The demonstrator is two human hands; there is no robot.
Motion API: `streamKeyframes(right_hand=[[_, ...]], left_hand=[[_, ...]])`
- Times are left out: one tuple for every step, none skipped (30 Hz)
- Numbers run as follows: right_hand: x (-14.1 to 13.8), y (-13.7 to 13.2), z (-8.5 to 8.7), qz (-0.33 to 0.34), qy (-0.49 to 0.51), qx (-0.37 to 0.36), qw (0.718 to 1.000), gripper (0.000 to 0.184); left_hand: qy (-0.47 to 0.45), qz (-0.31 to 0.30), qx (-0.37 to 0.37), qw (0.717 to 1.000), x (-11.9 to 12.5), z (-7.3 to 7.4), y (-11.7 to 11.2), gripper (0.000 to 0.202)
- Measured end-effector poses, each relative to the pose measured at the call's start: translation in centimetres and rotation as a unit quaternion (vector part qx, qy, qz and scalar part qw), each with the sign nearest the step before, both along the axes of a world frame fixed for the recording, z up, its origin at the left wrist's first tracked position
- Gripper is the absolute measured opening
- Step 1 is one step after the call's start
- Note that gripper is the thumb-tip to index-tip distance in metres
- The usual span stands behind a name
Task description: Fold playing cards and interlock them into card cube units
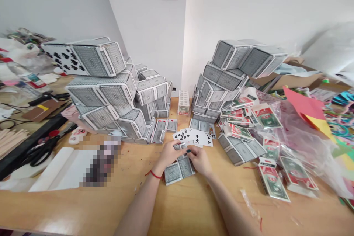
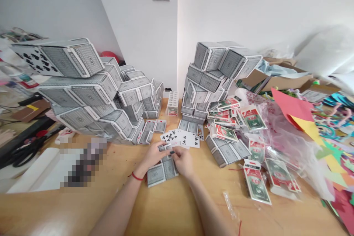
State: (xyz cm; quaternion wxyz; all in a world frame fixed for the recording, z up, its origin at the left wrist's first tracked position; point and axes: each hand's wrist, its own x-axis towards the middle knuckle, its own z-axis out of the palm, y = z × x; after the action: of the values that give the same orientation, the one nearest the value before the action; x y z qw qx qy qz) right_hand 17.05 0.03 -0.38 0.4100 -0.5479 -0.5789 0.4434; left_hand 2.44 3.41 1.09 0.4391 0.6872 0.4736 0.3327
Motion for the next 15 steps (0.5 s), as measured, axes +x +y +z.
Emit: streamKeyframes(right_hand=[[-0.02, -0.04, -0.05, -0.004, -0.014, 0.002, 1.0, 0.021], [-0.02, -0.07, -0.09, -0.005, -0.024, 0.0, 1.0, 0.022], [0.0, -0.09, -0.13, -0.003, -0.031, -0.003, 1.0, 0.023], [0.02, -0.09, -0.16, 0.001, -0.032, -0.005, 0.999, 0.023], [0.04, -0.1, -0.2, 0.008, -0.029, -0.005, 1.0, 0.024], [0.04, -0.09, -0.24, 0.014, -0.023, -0.006, 1.0, 0.024], [0.02, -0.08, -0.3, 0.017, -0.018, -0.008, 1.0, 0.024], [-0.03, -0.08, -0.38, 0.017, -0.015, -0.012, 1.0, 0.025], [-0.11, -0.07, -0.49, 0.013, -0.015, -0.016, 1.0, 0.025], [-0.2, -0.06, -0.6, 0.006, -0.018, -0.022, 1.0, 0.026], [-0.3, -0.05, -0.73, -0.002, -0.023, -0.027, 0.999, 0.027], [-0.38, -0.05, -0.84, -0.011, -0.028, -0.03, 0.999, 0.028], [-0.45, -0.05, -0.93, -0.02, -0.034, -0.031, 0.999, 0.029], [-0.5, -0.04, -0.97, -0.027, -0.037, -0.03, 0.998, 0.03], [-0.51, -0.03, -0.96, -0.031, -0.039, -0.027, 0.998, 0.031]], left_hand=[[0.005, 0.013, -0.002, 1.0, 0.13, -0.19, 0.04, 0.019], [0.007, 0.024, -0.004, 1.0, 0.24, -0.39, 0.08, 0.021], [0.006, 0.032, -0.002, 0.999, 0.33, -0.56, 0.11, 0.022], [0.003, 0.034, 0.001, 0.999, 0.38, -0.68, 0.14, 0.023], [-0.001, 0.033, 0.005, 0.999, 0.41, -0.75, 0.15, 0.024], [-0.007, 0.029, 0.007, 1.0, 0.41, -0.76, 0.16, 0.025], [-0.013, 0.024, 0.008, 1.0, 0.4, -0.72, 0.16, 0.025], [-0.019, 0.02, 0.007, 1.0, 0.38, -0.65, 0.17, 0.025], [-0.027, 0.016, 0.006, 0.999, 0.36, -0.56, 0.18, 0.024], [-0.033, 0.014, 0.004, 0.999, 0.35, -0.49, 0.19, 0.023], [-0.038, 0.012, 0.002, 0.999, 0.35, -0.43, 0.19, 0.022], [-0.042, 0.008, -0.001, 0.999, 0.37, -0.41, 0.19, 0.021], [-0.045, 0.004, -0.004, 0.999, 0.39, -0.42, 0.19, 0.021], [-0.046, 0.002, -0.007, 0.999, 0.41, -0.47, 0.18, 0.021], [-0.047, 0.004, -0.009, 0.999, 0.44, -0.55, 0.17, 0.022]])
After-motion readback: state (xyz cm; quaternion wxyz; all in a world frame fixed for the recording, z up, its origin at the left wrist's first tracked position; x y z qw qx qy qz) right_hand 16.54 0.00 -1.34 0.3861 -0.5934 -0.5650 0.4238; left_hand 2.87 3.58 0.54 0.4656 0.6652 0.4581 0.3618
